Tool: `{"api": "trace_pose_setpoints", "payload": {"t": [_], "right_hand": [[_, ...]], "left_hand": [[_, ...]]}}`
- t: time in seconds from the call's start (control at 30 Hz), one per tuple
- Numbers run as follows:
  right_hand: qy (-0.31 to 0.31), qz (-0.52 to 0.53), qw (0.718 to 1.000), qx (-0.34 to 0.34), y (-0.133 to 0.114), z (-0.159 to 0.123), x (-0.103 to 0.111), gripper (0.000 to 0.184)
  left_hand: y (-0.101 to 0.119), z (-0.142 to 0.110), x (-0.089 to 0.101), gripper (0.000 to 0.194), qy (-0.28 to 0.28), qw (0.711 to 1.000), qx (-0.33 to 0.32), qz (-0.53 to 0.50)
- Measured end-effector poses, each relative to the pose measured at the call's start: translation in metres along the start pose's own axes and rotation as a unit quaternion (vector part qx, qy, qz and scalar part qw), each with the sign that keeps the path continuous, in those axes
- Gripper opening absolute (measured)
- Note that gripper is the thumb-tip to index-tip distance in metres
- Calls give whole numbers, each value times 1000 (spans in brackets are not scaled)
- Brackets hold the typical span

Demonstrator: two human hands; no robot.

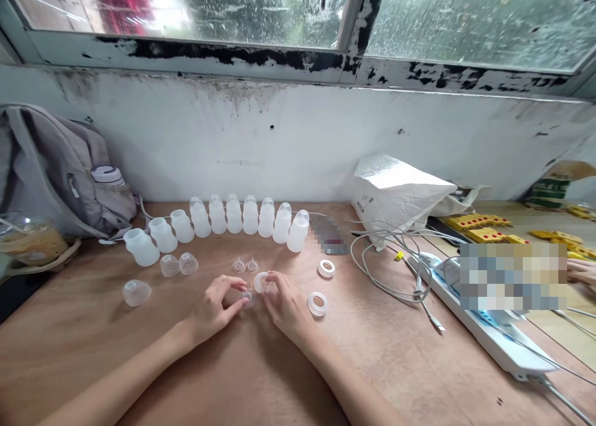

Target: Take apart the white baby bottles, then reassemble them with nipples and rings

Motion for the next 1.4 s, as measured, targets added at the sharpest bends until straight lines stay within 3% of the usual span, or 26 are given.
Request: {"api": "trace_pose_setpoints", "payload": {"t": [0.1, 0.2, 0.33, 0.47, 0.53, 0.73, 1.4], "right_hand": [[10, 36, 999, -11, -6, -4, -1, 28], [11, 70, 998, 1, -15, -8, -2, 33], [-10, 84, 996, 25, -24, -12, -6, 38], [-50, 71, 996, 22, -25, -11, -13, 39], [-73, 62, 995, 24, -24, -10, -17, 38], [-107, 48, 992, 45, -29, -8, -21, 35], [-129, 31, 990, 45, -29, -8, -24, 39]], "left_hand": [[-1, -3, -11, 25, -62, 998, 17, -10], [-5, -2, -11, 26, -76, 996, 43, -33], [-10, 1, -2, 26, -37, 990, 69, -115], [-23, 0, 8, 9, 44, 973, 137, -179], [-25, 0, 7, 4, 41, 971, 151, -180], [-12, 0, 3, 8, -11, 989, 101, -107], [-3, 3, 0, 8, -25, 997, 41, -57]]}}
Point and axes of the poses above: each hand's wrist, its own z-axis towards the middle knuckle, its own x-axis out of the back of the hand, y = z × x, the point moved 6 cm from there along z, towards the middle knuckle
